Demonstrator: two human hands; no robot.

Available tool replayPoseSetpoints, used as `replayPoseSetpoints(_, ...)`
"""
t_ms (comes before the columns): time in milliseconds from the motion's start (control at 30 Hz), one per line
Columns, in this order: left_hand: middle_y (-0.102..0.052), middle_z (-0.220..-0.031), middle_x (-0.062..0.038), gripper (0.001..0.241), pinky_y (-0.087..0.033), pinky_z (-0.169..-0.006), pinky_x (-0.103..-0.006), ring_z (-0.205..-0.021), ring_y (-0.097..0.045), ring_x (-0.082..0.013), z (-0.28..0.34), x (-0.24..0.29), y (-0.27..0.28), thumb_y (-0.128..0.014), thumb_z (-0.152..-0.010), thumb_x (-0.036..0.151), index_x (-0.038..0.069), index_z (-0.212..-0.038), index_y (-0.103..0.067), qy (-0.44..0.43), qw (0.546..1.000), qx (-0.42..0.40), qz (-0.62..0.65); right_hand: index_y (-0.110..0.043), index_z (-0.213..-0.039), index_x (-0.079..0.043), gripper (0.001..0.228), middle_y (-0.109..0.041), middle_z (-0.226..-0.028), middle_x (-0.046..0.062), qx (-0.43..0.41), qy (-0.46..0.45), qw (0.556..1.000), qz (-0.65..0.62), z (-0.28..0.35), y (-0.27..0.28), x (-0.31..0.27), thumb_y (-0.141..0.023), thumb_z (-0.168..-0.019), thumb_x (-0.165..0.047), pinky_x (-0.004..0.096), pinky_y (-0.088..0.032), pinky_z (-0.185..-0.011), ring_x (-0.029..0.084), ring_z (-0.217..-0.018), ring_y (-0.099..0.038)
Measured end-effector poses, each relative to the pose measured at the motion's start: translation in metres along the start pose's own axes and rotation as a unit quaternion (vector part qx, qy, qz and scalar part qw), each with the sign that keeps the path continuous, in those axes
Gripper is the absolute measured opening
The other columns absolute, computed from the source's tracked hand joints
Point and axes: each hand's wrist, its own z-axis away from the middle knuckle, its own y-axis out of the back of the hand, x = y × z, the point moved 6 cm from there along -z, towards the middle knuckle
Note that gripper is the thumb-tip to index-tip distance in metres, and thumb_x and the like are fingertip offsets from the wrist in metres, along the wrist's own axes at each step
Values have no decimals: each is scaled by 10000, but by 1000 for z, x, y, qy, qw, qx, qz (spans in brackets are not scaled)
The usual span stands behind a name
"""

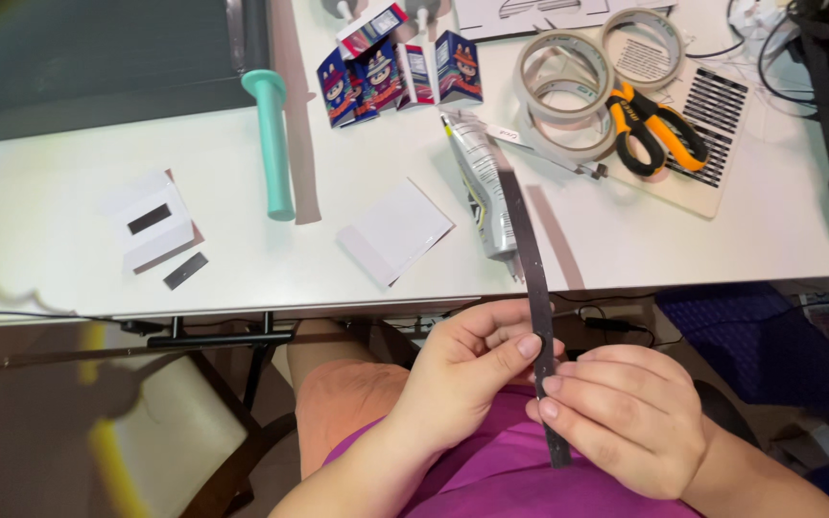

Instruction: The person applies glue to a white paper piece, then cuts and tapes a black strip before attaching it to the paper. They repeat similar steps with another paper piece, using scissors and tape to assemble small paper components.

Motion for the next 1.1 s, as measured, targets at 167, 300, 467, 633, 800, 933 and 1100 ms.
replayPoseSetpoints(167,-768,-1019,-147,325,-601,-813,-288,-917,-728,-175,8,8,16,-671,-962,103,-9,-1267,-665,-67,997,38,3,-642,-1073,-105,165,-728,-1154,136,14,-50,991,-124,6,-13,10,-662,-949,-213,428,-667,-888,294,-1013,-782)
replayPoseSetpoints(300,-775,-1055,-109,312,-611,-880,-280,-934,-730,-149,15,23,18,-663,-973,132,-7,-1253,-674,-130,988,49,-68,-660,-1001,-119,109,-775,-1020,56,25,-127,974,-187,-4,-18,20,-674,-911,-180,415,-651,-848,284,-936,-807)
replayPoseSetpoints(467,-773,-1057,-183,312,-631,-770,-304,-895,-739,-195,21,28,26,-641,-976,96,-14,-1267,-657,-113,990,79,-16,-684,-1072,-102,138,-739,-1111,99,3,-59,979,-194,-13,-26,19,-643,-943,-134,441,-660,-902,338,-1037,-777)
replayPoseSetpoints(633,-792,-986,-176,297,-609,-610,-271,-736,-708,-145,23,31,36,-655,-965,105,-5,-1241,-676,-122,986,115,-27,-748,-1027,-112,117,-695,-1155,102,-3,6,992,-129,-20,-34,10,-734,-922,-160,447,-652,-904,307,-1038,-733)
replayPoseSetpoints(800,-770,-1036,-180,287,-612,-683,-278,-805,-695,-157,27,34,35,-648,-985,106,-20,-1242,-656,-180,979,90,-27,-705,-970,-74,148,-717,-979,112,9,-178,957,-229,-25,-37,17,-594,-939,-166,373,-647,-856,285,-920,-759)
replayPoseSetpoints(933,-773,-1086,-192,298,-644,-887,-324,-971,-752,-207,32,39,35,-629,-979,89,-22,-1255,-648,-168,981,89,-44,-737,-847,-63,101,-740,-881,74,13,-327,906,-269,-22,-50,29,-700,-867,-155,267,-627,-787,174,-812,-754)
replayPoseSetpoints(1100,-775,-1105,-103,258,-611,-865,-262,-972,-718,-132,42,47,32,-577,-1017,100,2,-1225,-694,-185,972,87,-114,-709,-760,-58,117,-728,-810,75,12,-381,883,-273,-21,-57,32,-709,-862,-115,232,-558,-659,142,-702,-708)
